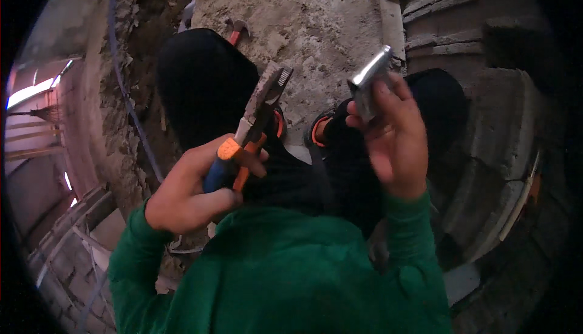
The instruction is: The person sits on the floor and uses a hammer to strike a small metal piece placed on the concrete surface. They repeatedly pick up the piece, inspect it, and use pliers to bend and shape it. The person alternates between hammering and bending the metal to refine its form.
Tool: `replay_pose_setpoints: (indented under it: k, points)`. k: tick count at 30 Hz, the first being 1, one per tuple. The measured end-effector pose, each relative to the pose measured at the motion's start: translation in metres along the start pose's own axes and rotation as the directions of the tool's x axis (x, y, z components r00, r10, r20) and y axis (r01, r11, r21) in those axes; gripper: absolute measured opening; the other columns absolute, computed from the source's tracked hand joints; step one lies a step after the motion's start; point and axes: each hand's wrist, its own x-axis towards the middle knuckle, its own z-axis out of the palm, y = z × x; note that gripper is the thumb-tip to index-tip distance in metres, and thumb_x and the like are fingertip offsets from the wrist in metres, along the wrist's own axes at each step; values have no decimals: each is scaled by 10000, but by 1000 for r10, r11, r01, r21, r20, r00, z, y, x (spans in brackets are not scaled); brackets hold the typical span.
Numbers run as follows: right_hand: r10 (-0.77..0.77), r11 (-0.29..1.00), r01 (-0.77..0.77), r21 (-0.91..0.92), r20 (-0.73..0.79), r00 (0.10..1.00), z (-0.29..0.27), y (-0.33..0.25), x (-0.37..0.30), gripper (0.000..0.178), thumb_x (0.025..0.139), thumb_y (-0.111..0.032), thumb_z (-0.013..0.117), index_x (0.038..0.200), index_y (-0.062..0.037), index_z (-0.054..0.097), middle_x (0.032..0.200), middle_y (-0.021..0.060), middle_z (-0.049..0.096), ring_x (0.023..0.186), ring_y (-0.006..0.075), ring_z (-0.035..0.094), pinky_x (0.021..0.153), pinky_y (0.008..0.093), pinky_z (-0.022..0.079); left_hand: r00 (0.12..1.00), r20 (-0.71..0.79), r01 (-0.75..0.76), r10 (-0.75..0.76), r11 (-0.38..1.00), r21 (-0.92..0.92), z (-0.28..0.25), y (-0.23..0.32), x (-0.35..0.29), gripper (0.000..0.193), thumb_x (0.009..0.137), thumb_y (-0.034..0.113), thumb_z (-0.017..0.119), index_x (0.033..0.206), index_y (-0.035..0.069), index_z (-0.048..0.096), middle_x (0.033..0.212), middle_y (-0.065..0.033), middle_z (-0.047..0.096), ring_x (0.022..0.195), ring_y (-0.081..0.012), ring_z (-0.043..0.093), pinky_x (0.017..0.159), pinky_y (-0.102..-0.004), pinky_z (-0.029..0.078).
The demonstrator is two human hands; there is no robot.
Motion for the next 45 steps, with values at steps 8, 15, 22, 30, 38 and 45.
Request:
replay_pose_setpoints:
  k: [8, 15, 22, 30, 38, 45]
  points:
    - [394, 818, -381, 431, 62, 917, -18, 7, 9, 208, 1004, -177, 672, 1189, -82, 671, 1060, 59, 738, 931, 207, 736, 813, 385, 622, 945, 234, 297, -228, 899, -323, -5, 19, 9, 376, 713, 35, 643, 1081, -27, 688, 1115, -112, 690, 1080, -200, 641, 947, -310, 495]
    - [336, 900, -319, 298, -8, 942, -15, 11, 7, 188, 991, -172, 682, 1153, -84, 648, 1028, 53, 732, 909, 197, 730, 813, 364, 617, 929, 315, 306, -196, 885, -352, 8, 10, 19, 320, 742, 31, 639, 1050, -38, 690, 1121, -146, 685, 984, -185, 662, 820, -291, 541]
    - [120, 993, -118, 26, -84, 989, -8, 13, 6, 244, 965, -158, 712, 1151, -28, 621, 1019, 111, 735, 868, 222, 747, 787, 370, 627, 930, 305, 302, -203, 896, -324, 9, 6, 22, 296, 767, 41, 648, 1051, -31, 684, 1112, -160, 681, 891, -169, 663, 790, -292, 548]
    - [19, 994, -25, -107, -51, 999, -6, 12, 8, 276, 974, -96, 692, 1191, 48, 602, 1035, 157, 737, 884, 231, 756, 806, 368, 645, 916, 309, 333, -257, 915, -228, 6, 5, 24, 248, 795, 70, 651, 1025, -19, 675, 985, -92, 674, 812, -130, 643, 734, -271, 529]
    - [-20, 998, 17, -68, -36, 999, -6, 15, 8, 310, 1010, -166, 677, 1235, 34, 603, 1088, 139, 741, 903, 228, 759, 781, 339, 636, 933, 255, 320, -256, 912, -258, 9, -3, 30, 251, 911, 259, 773, 961, 40, 661, 837, 11, 613, 749, -78, 570, 680, -240, 443]
    - [-7, 1000, 7, 4, 1, 1000, -4, 28, 10, 301, 1051, -263, 633, 1216, -12, 646, 1099, 95, 742, 950, 204, 744, 774, 329, 618, 976, 159, 172, -149, 975, -143, 17, -30, 30, 325, 920, 199, 771, 1147, -6, 662, 972, -31, 659, 905, -124, 626, 820, -285, 494]
